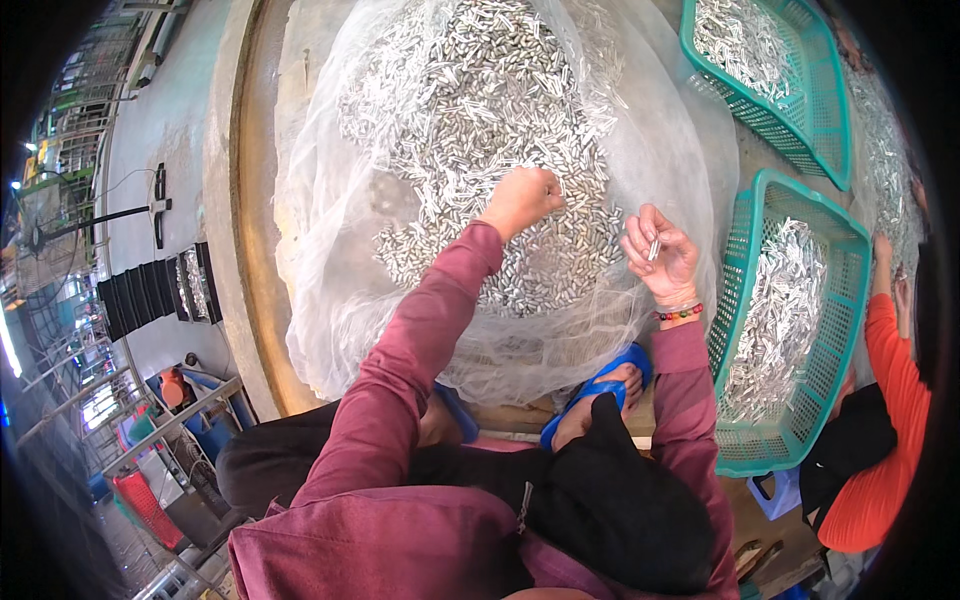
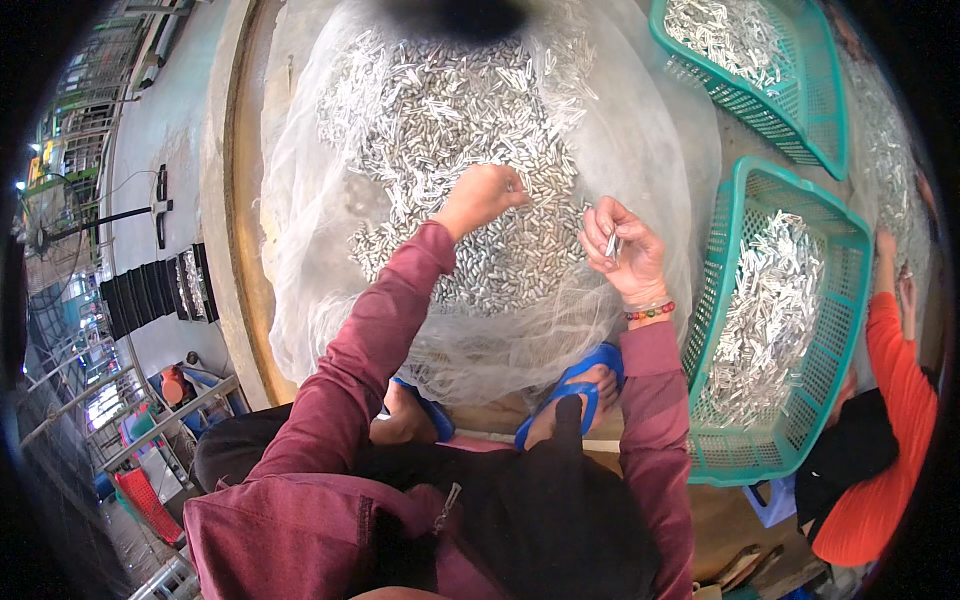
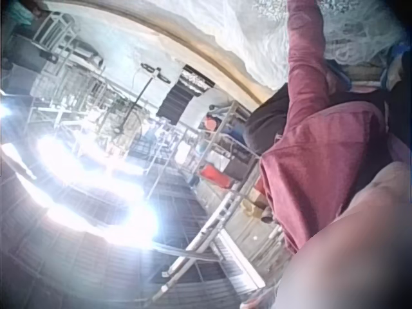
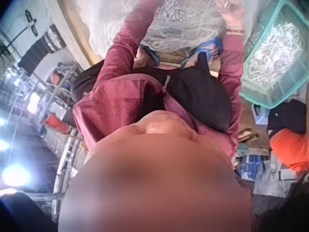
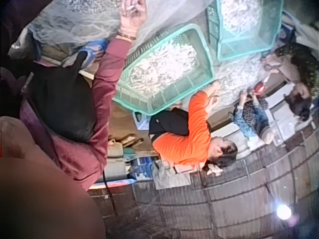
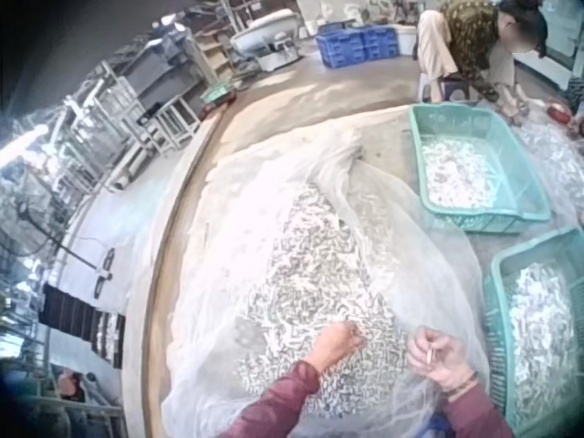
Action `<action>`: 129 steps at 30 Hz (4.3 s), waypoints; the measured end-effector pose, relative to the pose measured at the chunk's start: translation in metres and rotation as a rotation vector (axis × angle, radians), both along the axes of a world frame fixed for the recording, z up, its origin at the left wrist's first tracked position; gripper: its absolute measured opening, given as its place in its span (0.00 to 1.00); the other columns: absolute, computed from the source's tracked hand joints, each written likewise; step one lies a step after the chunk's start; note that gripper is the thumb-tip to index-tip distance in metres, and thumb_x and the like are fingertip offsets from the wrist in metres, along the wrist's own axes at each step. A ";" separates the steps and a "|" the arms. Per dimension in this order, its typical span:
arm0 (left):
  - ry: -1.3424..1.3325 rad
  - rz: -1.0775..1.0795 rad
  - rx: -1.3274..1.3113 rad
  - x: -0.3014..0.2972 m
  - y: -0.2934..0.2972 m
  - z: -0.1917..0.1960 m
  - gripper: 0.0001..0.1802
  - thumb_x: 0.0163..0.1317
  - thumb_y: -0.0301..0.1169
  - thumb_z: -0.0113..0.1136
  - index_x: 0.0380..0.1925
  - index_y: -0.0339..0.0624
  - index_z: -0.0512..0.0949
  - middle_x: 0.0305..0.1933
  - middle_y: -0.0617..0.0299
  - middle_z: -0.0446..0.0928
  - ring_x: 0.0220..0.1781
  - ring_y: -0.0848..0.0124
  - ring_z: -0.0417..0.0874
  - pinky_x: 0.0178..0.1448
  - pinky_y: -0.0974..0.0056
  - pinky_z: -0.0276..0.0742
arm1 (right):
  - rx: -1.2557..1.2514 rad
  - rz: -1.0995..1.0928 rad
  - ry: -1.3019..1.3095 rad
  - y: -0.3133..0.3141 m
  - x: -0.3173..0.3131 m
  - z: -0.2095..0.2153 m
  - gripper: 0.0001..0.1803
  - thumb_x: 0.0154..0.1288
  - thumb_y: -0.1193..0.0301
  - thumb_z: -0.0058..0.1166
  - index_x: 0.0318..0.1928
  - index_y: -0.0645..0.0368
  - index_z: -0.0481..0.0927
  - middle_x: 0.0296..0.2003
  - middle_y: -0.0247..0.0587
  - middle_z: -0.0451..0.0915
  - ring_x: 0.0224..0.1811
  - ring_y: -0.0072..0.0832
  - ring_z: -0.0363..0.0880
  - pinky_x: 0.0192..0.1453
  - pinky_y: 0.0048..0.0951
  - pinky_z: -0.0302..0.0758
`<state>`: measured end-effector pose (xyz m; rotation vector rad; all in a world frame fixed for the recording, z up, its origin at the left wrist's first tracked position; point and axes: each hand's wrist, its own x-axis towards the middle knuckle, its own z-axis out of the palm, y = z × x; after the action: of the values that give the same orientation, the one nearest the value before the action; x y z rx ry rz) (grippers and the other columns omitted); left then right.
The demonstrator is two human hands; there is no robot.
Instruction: The person sorts small silver fish by hand from a large white mesh bag into green plastic baskets. They repeatedly pick up handfuls of fish and place them into the baskets while seated on the floor.
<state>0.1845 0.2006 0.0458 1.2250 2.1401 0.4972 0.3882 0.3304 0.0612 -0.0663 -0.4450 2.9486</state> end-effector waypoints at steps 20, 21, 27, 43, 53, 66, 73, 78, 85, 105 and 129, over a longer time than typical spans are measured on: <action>0.083 0.239 -0.171 -0.041 -0.032 -0.016 0.18 0.51 0.46 0.67 0.21 0.41 0.84 0.21 0.51 0.80 0.24 0.60 0.82 0.36 0.58 0.76 | 1.670 -0.072 -0.806 -0.030 -0.046 -0.024 0.10 0.62 0.72 0.50 0.44 0.56 0.71 0.25 0.54 0.78 0.30 0.50 0.79 0.34 0.50 0.72; 0.160 0.244 -0.116 -0.037 -0.029 -0.023 0.18 0.51 0.46 0.67 0.21 0.41 0.84 0.21 0.50 0.80 0.25 0.59 0.82 0.36 0.57 0.76 | 1.792 -0.032 -0.805 -0.031 -0.046 -0.023 0.10 0.63 0.72 0.49 0.45 0.56 0.71 0.25 0.54 0.78 0.30 0.50 0.80 0.34 0.50 0.72; -0.048 0.195 0.037 -0.031 -0.040 -0.013 0.14 0.55 0.39 0.65 0.29 0.38 0.83 0.21 0.57 0.79 0.22 0.68 0.79 0.30 0.63 0.75 | 2.245 0.099 -0.695 -0.033 -0.048 -0.033 0.11 0.65 0.71 0.49 0.46 0.59 0.70 0.25 0.54 0.79 0.30 0.49 0.80 0.33 0.48 0.73; 0.002 0.091 0.022 -0.007 -0.027 0.003 0.14 0.57 0.39 0.63 0.29 0.36 0.80 0.30 0.46 0.80 0.35 0.53 0.83 0.40 0.55 0.77 | 0.207 0.146 0.008 -0.007 -0.004 0.028 0.13 0.66 0.63 0.53 0.32 0.58 0.68 0.18 0.31 0.65 0.15 0.15 0.57 0.15 0.17 0.54; -0.414 0.360 0.034 -0.030 -0.049 0.017 0.13 0.54 0.39 0.66 0.28 0.39 0.80 0.21 0.62 0.75 0.21 0.70 0.74 0.27 0.65 0.71 | 1.654 0.026 -0.610 -0.021 -0.056 -0.011 0.05 0.66 0.71 0.49 0.36 0.59 0.73 0.20 0.44 0.76 0.20 0.36 0.75 0.22 0.34 0.69; -0.531 0.380 0.166 -0.055 -0.018 0.006 0.13 0.54 0.35 0.64 0.34 0.37 0.80 0.22 0.60 0.74 0.21 0.64 0.73 0.25 0.65 0.72 | 0.191 0.044 -0.301 -0.003 -0.017 0.019 0.11 0.63 0.67 0.55 0.38 0.61 0.72 0.19 0.30 0.69 0.16 0.20 0.65 0.16 0.19 0.61; 0.390 -0.073 -0.117 -0.041 -0.002 -0.030 0.11 0.54 0.35 0.64 0.29 0.37 0.81 0.31 0.46 0.80 0.34 0.49 0.82 0.42 0.50 0.77 | 0.179 0.062 -0.095 0.000 -0.014 0.037 0.10 0.65 0.68 0.53 0.40 0.61 0.73 0.20 0.30 0.67 0.15 0.15 0.61 0.14 0.15 0.53; -0.221 0.148 0.079 -0.049 -0.038 0.007 0.11 0.55 0.35 0.60 0.31 0.38 0.79 0.20 0.58 0.74 0.21 0.60 0.75 0.26 0.62 0.73 | 0.788 0.218 -0.622 0.007 -0.064 0.013 0.14 0.64 0.68 0.53 0.45 0.64 0.73 0.19 0.39 0.75 0.16 0.27 0.70 0.16 0.21 0.64; -1.613 0.466 0.660 -0.050 -0.083 0.058 0.10 0.59 0.35 0.47 0.30 0.38 0.66 0.31 0.59 0.63 0.30 0.76 0.66 0.13 0.75 0.56 | 2.392 0.120 -0.574 -0.019 -0.115 -0.044 0.08 0.61 0.79 0.43 0.30 0.68 0.76 0.28 0.58 0.80 0.33 0.50 0.82 0.35 0.44 0.79; 0.066 0.041 0.018 -0.046 -0.046 -0.010 0.10 0.58 0.34 0.59 0.27 0.37 0.78 0.25 0.55 0.78 0.33 0.61 0.82 0.39 0.54 0.77 | 0.429 0.181 -0.196 -0.002 -0.025 0.032 0.12 0.68 0.64 0.49 0.32 0.60 0.71 0.19 0.33 0.68 0.14 0.14 0.60 0.15 0.16 0.54; -0.042 0.046 0.110 -0.027 -0.054 -0.007 0.09 0.58 0.33 0.58 0.27 0.39 0.79 0.25 0.54 0.80 0.30 0.62 0.82 0.35 0.57 0.77 | 0.223 0.175 -0.505 -0.021 -0.034 -0.008 0.08 0.66 0.68 0.53 0.40 0.56 0.70 0.19 0.27 0.63 0.14 0.14 0.56 0.14 0.14 0.51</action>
<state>0.1572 0.1466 0.0391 1.2151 2.1338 0.6631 0.3542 0.3090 0.0527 -0.7919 -0.8800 3.0036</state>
